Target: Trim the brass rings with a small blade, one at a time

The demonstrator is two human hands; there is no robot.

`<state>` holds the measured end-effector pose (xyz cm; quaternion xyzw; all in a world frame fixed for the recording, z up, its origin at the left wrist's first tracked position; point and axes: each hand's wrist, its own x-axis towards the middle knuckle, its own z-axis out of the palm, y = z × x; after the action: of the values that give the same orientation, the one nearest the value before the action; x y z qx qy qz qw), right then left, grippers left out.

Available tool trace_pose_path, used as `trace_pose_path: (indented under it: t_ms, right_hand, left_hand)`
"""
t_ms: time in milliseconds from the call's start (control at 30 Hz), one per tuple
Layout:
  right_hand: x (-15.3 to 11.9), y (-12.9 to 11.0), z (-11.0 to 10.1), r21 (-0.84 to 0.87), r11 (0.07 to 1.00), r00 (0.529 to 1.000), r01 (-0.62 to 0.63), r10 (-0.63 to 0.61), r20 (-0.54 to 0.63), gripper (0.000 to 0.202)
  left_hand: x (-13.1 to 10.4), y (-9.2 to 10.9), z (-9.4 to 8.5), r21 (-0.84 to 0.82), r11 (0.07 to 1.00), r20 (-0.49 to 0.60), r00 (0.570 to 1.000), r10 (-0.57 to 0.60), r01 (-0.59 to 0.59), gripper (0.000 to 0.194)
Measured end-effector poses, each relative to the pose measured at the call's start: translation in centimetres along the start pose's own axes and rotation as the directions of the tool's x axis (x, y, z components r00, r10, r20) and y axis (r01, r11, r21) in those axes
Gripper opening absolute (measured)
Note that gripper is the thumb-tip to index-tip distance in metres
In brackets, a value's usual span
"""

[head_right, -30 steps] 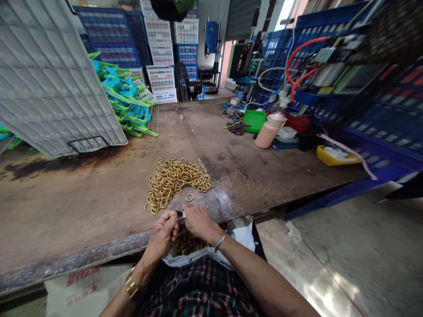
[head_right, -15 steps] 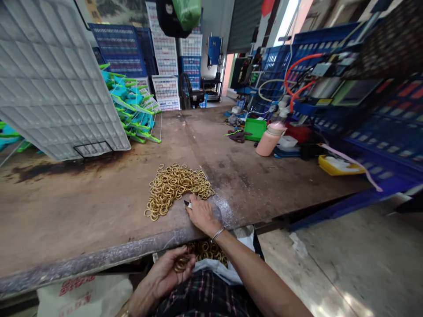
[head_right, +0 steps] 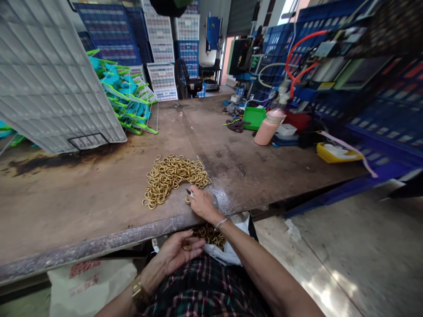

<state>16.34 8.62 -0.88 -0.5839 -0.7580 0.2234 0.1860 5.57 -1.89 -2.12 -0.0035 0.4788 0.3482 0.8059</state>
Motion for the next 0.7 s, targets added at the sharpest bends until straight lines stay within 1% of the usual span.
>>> trace_pose_path:
  t_ms: [67, 133, 200, 267, 400, 467, 600, 700]
  right_hand:
    - [-0.3, 0.2, -0.3, 0.183, 0.983, 1.0, -0.002, 0.007, -0.027, 0.014]
    - [-0.8, 0.2, -0.7, 0.343, 0.939, 0.999, -0.031, 0.042, -0.025, 0.015]
    - [-1.2, 0.2, -0.7, 0.468, 0.881, 0.996, -0.074, 0.087, -0.006, 0.014]
    - [-1.5, 0.3, -0.5, 0.562, 0.819, 0.992, -0.116, 0.126, 0.022, 0.013]
    - [-1.7, 0.4, 0.2, 0.672, 0.715, 0.98, -0.193, 0.176, 0.094, 0.013]
    - [-1.8, 0.3, 0.5, 0.701, 0.677, 0.973, -0.225, 0.191, 0.128, 0.013]
    - [-1.8, 0.3, 0.5, 0.744, 0.61, 0.961, -0.272, 0.211, 0.179, 0.011]
    - [-1.8, 0.4, 0.4, 0.776, 0.559, 0.955, -0.292, 0.217, 0.203, 0.012]
  left_hand:
    - [-0.4, 0.0, 0.2, 0.034, 0.999, 0.006, 1.0, 0.03, -0.03, 0.009]
    - [-0.8, 0.1, 0.3, 0.062, 0.996, 0.011, 0.998, 0.06, -0.061, 0.009]
    - [-1.2, 0.2, 0.3, 0.076, 0.994, 0.02, 0.997, 0.08, -0.081, 0.006]
    - [-1.3, 0.3, 0.1, 0.083, 0.994, 0.031, 0.997, 0.075, -0.077, 0.007]
    - [-1.1, 0.6, -0.2, 0.071, 0.997, 0.017, 0.999, 0.042, -0.043, 0.014]
    - [-1.1, 0.8, -0.1, 0.03, 0.999, 0.0, 1.0, 0.022, -0.022, 0.016]
    - [-1.4, 1.1, 0.7, -0.057, 0.997, -0.016, 0.998, -0.061, 0.06, 0.011]
    - [-1.4, 1.1, 1.5, -0.077, 0.995, -0.006, 0.998, -0.064, 0.063, 0.021]
